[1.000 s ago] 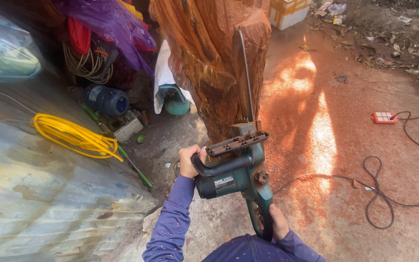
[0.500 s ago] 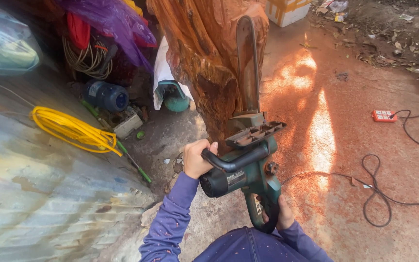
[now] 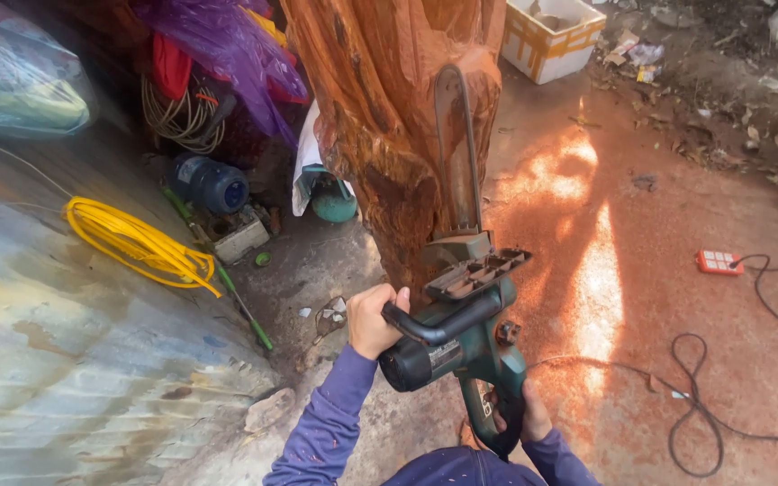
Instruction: Using an electric chainsaw to carve and shape details into a large wooden sculpture
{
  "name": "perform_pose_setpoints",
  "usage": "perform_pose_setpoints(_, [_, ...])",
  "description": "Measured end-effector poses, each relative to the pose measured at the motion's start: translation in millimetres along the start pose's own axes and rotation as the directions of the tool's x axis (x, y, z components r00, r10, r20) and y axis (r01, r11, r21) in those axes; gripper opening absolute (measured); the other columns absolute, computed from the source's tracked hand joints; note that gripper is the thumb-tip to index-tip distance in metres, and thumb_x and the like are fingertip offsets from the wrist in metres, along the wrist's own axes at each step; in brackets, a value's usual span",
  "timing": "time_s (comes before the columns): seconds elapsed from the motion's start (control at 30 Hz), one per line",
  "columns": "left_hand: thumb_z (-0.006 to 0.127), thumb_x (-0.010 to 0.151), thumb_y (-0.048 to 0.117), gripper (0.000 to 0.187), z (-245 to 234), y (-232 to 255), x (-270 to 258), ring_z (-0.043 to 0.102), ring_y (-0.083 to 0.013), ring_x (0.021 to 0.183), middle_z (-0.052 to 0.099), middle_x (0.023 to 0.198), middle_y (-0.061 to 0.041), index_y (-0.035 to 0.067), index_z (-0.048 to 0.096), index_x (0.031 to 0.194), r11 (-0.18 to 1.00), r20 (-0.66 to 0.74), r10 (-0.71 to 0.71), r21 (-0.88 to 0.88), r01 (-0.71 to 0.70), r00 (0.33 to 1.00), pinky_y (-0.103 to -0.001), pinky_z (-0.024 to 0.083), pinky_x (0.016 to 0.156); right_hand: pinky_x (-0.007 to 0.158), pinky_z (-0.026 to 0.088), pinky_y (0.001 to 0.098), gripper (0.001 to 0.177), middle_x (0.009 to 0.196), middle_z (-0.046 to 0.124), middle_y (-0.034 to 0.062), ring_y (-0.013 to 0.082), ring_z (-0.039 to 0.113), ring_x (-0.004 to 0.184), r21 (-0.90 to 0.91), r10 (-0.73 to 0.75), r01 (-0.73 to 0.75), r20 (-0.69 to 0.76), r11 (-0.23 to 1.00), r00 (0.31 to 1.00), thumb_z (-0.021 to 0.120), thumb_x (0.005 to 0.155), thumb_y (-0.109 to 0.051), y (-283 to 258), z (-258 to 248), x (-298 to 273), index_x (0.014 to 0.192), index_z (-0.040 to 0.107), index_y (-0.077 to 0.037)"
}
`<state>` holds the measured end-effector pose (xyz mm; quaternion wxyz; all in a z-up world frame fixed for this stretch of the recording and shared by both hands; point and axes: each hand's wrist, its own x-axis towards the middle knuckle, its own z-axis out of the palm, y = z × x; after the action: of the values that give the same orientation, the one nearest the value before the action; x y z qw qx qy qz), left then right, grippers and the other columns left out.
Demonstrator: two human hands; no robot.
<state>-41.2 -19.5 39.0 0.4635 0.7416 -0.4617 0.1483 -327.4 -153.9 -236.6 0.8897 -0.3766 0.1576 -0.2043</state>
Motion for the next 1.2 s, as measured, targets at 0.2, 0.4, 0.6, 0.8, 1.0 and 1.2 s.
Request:
perform_pose_setpoints(0.2, [0.066,0.093,0.022,0.043,32,8,-21,0.04,-0.0235,0.044,0.043,0.053,-0.004,0.013,0.041,0.06,1.0,-0.079,-0.009,0.024,0.011,0.997,-0.039,0.032,0.045,0.031,0.045,0.0381,0.088,0.088,0.065,0.0228,0.027,0.051,0.034,-0.041,0.044,-0.04,0.099,0.998,0.994,0.045,0.094,-0.073,-7,-68,13,0.13,0.054,0.006])
perform_pose_setpoints(0.4, [0.064,0.095,0.025,0.044,51,12,-33,0.04,-0.0236,0.045,0.043,0.054,-0.004,0.013,0.041,0.06,0.997,-0.128,-0.044,0.049,0.051,0.991,-0.039,0.031,0.045,0.033,0.041,0.0368,0.091,0.085,0.065,0.0239,0.0302,0.052,0.036,-0.045,0.129,-0.128,0.023,0.991,0.991,0.05,0.088,-0.076,-14,-103,23,0.133,0.055,0.002])
perform_pose_setpoints(0.6, [0.064,0.095,0.025,0.043,74,34,-27,0.044,-0.0239,0.044,0.047,0.054,-0.003,0.013,0.043,0.059,0.994,-0.202,0.01,0.105,0.011,0.979,-0.039,0.033,0.044,0.029,0.044,0.0373,0.091,0.076,0.067,0.0228,0.0277,0.052,0.032,-0.145,0.042,-0.026,0.11,0.989,0.993,0.048,0.092,-0.078,-60,-104,49,0.101,0.065,0.011])
perform_pose_setpoints(0.8, [0.066,0.092,0.025,0.041,91,50,-23,0.057,-0.0319,0.044,0.046,0.048,-0.007,0.017,0.044,0.059,0.997,-0.287,0.046,0.078,-0.025,0.957,-0.034,0.045,0.041,0.026,0.044,0.0326,0.087,0.078,0.068,0.0228,0.0217,0.057,0.03,-0.211,-0.108,0.147,0.184,0.966,0.977,0.037,0.101,-0.077,-77,-112,77,0.112,0.061,0.006])
perform_pose_setpoints(1.0, [0.064,0.094,0.024,0.043,118,44,-37,0.048,-0.0267,0.045,0.048,0.054,-0.004,0.014,0.04,0.06,0.976,-0.309,0.019,0.213,0.05,0.951,-0.041,0.033,0.043,0.026,0.038,0.0387,0.092,0.058,0.061,0.0209,0.0289,0.05,0.03,-0.192,0.044,-0.012,0.163,0.981,0.986,0.049,0.091,-0.078,-87,-138,92,0.085,0.065,0.012])
perform_pose_setpoints(1.2, [0.065,0.095,0.019,0.044,126,30,-53,0.037,-0.0235,0.045,0.039,0.054,-0.005,0.012,0.038,0.061,0.991,-0.318,0.009,0.132,0.035,0.948,-0.039,0.029,0.046,0.024,0.041,0.0372,0.093,0.059,0.063,0.0229,0.0298,0.054,0.03,-0.212,0.083,-0.074,0.033,0.974,0.996,0.058,0.081,-0.077,-76,-141,86,0.083,0.067,0.016])
